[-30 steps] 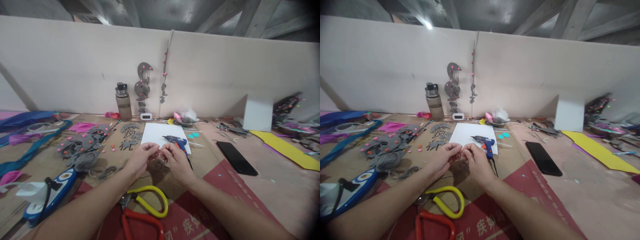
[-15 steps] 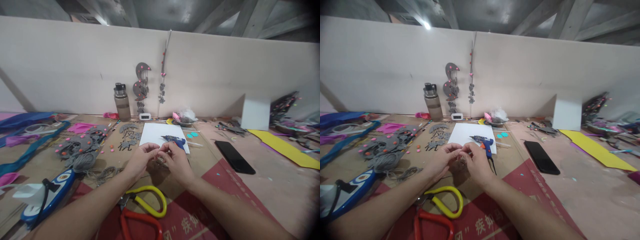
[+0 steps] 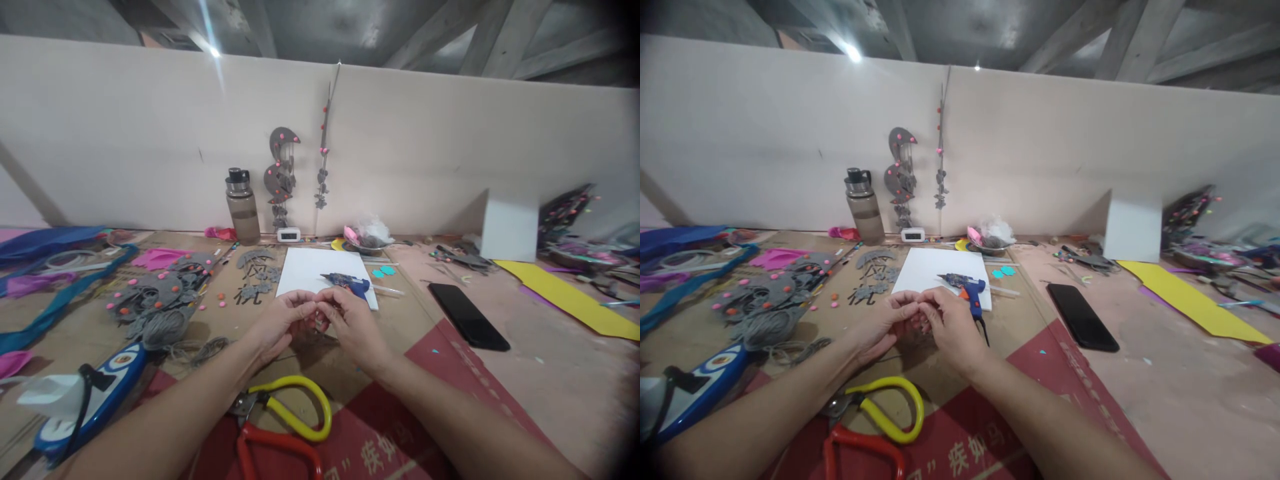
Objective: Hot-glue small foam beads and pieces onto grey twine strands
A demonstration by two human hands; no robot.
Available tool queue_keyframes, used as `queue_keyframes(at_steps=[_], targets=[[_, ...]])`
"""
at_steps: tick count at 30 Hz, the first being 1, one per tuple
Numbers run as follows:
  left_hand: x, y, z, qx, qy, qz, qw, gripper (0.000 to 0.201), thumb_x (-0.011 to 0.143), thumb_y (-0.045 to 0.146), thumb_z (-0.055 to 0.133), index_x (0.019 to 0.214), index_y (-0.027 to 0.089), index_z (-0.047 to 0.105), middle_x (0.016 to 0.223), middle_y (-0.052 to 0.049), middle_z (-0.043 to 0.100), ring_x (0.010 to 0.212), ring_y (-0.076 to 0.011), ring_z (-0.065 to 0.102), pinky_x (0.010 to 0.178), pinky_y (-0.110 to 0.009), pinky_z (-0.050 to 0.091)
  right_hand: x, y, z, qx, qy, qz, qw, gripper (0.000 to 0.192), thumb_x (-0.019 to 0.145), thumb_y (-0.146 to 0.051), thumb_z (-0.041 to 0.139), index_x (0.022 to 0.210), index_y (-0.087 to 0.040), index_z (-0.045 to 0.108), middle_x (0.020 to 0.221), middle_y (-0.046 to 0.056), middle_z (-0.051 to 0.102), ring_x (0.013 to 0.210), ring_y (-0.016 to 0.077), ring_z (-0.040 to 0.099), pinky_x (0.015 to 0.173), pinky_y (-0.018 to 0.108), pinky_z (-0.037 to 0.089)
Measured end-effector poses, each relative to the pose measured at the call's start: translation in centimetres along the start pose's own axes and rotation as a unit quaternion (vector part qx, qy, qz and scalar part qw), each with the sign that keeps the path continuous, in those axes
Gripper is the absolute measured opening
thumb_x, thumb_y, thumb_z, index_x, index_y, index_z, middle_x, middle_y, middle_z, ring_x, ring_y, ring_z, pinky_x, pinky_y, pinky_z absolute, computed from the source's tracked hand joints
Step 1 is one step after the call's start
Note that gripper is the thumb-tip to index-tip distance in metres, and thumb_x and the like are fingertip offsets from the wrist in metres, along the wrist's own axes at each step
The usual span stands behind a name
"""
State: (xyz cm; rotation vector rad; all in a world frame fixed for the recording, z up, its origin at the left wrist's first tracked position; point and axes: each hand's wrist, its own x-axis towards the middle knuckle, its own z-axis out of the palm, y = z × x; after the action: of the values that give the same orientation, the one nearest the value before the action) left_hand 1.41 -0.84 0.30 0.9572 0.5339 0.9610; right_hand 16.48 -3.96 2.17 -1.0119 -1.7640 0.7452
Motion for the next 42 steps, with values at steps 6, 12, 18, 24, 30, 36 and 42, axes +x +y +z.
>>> queue_keyframes(at_steps=[6,12,18,24,30,36,42], targets=[[0.1,0.6,-0.9,0.050,0.017,-0.040,0.998,0.031,0.058,0.020,0.080,0.083,0.012,0.065,0.081,-0.004,0.066,0.067,-0.0105,0.061,0.066,-0.023,0.048,0.3,0.0,-0.8,-0.049,-0.065,0.025,0.996,0.011,0.087,-0.023,0.046,0.082,-0.020,0.056,0.070,-0.001,0.058,0.056,0.0104,0.055,0.052,0.022,0.044],[0.0,0.9,-0.9,0.091,-0.003,-0.030,0.995,0.029,0.061,0.022,0.078,0.084,0.011,0.064,0.080,-0.005,0.065,0.065,-0.0099,0.059,0.062,-0.022,0.047,0.3,0.4,-0.5,-0.136,-0.071,0.000,0.988,0.007,0.084,-0.020,0.046,0.079,-0.020,0.050,0.071,0.000,0.057,0.057,0.0102,0.053,0.052,0.022,0.041],[0.1,0.8,-1.0,0.105,0.032,-0.051,0.993,0.033,0.060,0.022,0.079,0.088,0.014,0.063,0.078,-0.003,0.065,0.062,-0.0093,0.059,0.062,-0.023,0.048,0.6,0.8,-0.4,-0.041,-0.005,0.088,0.995,0.012,0.088,-0.029,0.040,0.080,-0.022,0.044,0.061,-0.005,0.051,0.044,0.0098,0.050,0.044,0.023,0.040],[0.3,0.9,-1.0,0.087,0.046,-0.037,0.994,0.025,0.061,0.027,0.078,0.075,0.011,0.064,0.063,-0.002,0.063,0.050,-0.0057,0.053,0.051,-0.017,0.042,0.8,1.2,-0.1,0.111,-0.028,0.077,0.990,0.012,0.086,-0.026,0.040,0.083,-0.020,0.050,0.070,-0.003,0.054,0.054,0.0092,0.054,0.051,0.023,0.047],[0.1,1.1,-0.7,0.067,0.026,-0.021,0.997,0.021,0.068,0.027,0.073,0.075,0.011,0.061,0.068,-0.001,0.060,0.055,-0.0063,0.053,0.054,-0.017,0.040,0.6,0.6,-0.4,0.115,-0.004,0.098,0.989,0.017,0.070,-0.012,0.036,0.066,-0.018,0.051,0.055,-0.004,0.050,0.049,0.0080,0.046,0.049,0.021,0.039],[0.1,0.7,-0.7,0.064,0.002,0.009,0.998,0.014,0.077,0.023,0.053,0.066,0.015,0.050,0.061,0.001,0.051,0.052,-0.0075,0.047,0.051,-0.020,0.036,0.3,0.3,-1.3,0.169,0.031,0.076,0.982,0.014,0.067,-0.015,0.036,0.056,-0.018,0.044,0.045,-0.005,0.041,0.043,0.0075,0.032,0.042,0.020,0.024],[0.5,0.5,-1.0,0.246,0.090,0.027,0.965,0.036,0.082,0.044,0.045,0.057,0.017,0.043,0.049,0.004,0.043,0.043,-0.0083,0.037,0.045,-0.021,0.027,0.3,0.2,-1.5,0.179,0.046,0.071,0.980,0.014,0.069,-0.016,0.036,0.057,-0.019,0.041,0.045,-0.005,0.042,0.044,0.0085,0.033,0.042,0.021,0.024]])
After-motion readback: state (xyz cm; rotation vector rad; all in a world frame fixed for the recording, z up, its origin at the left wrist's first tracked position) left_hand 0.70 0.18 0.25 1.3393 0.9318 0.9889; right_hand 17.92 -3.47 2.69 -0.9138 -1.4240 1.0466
